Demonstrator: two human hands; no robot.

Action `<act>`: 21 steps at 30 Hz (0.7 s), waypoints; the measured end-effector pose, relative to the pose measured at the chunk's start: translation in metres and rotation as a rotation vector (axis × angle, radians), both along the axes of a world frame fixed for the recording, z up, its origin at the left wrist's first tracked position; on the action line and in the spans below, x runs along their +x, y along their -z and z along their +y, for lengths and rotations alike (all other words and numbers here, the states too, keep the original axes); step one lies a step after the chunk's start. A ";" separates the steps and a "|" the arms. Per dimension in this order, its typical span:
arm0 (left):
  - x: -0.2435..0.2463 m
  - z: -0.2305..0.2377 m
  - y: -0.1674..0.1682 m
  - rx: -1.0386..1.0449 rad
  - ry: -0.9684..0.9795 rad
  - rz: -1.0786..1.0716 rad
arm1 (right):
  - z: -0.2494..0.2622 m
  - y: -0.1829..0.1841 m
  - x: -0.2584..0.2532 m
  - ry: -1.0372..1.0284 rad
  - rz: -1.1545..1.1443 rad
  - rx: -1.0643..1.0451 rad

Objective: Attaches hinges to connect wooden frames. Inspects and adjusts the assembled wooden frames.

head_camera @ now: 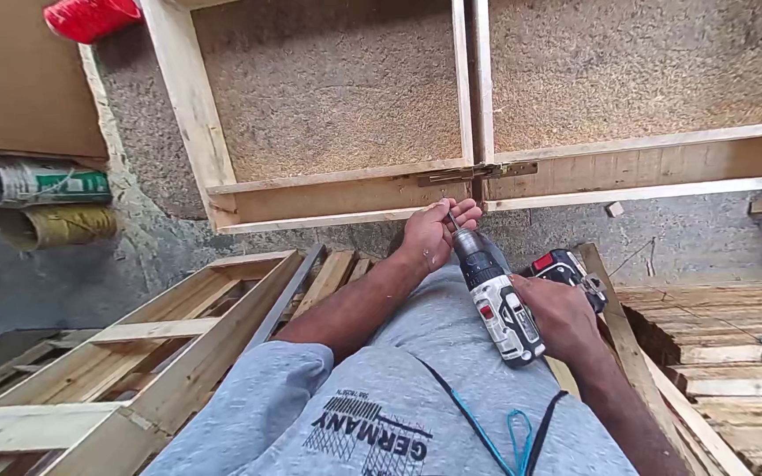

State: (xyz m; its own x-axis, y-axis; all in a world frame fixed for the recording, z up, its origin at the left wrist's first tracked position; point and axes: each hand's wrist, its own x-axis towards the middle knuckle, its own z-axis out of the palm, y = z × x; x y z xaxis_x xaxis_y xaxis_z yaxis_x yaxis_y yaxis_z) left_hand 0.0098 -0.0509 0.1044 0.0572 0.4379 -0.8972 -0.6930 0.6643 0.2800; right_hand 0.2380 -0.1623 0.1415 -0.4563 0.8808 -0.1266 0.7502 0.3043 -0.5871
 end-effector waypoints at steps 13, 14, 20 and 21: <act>-0.073 0.007 0.021 0.180 0.361 -0.071 | -0.019 0.007 -0.061 0.272 0.356 -0.141; -0.080 0.008 0.021 0.202 0.418 -0.076 | -0.023 0.007 -0.066 0.289 0.386 -0.141; -0.106 0.022 0.020 0.234 0.700 -0.094 | -0.036 0.011 -0.083 0.345 0.436 -0.098; -0.109 0.024 0.019 0.238 0.737 -0.122 | -0.036 0.011 -0.085 0.354 0.429 -0.087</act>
State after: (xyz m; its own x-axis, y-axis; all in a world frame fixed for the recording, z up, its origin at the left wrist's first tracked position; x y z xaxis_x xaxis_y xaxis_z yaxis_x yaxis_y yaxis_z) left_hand -0.0987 -0.0268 0.0857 0.5003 0.4285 -0.7524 -0.1322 0.8966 0.4227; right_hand 0.1529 -0.1980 0.1307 -0.1617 0.9841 -0.0738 0.4861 0.0143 -0.8738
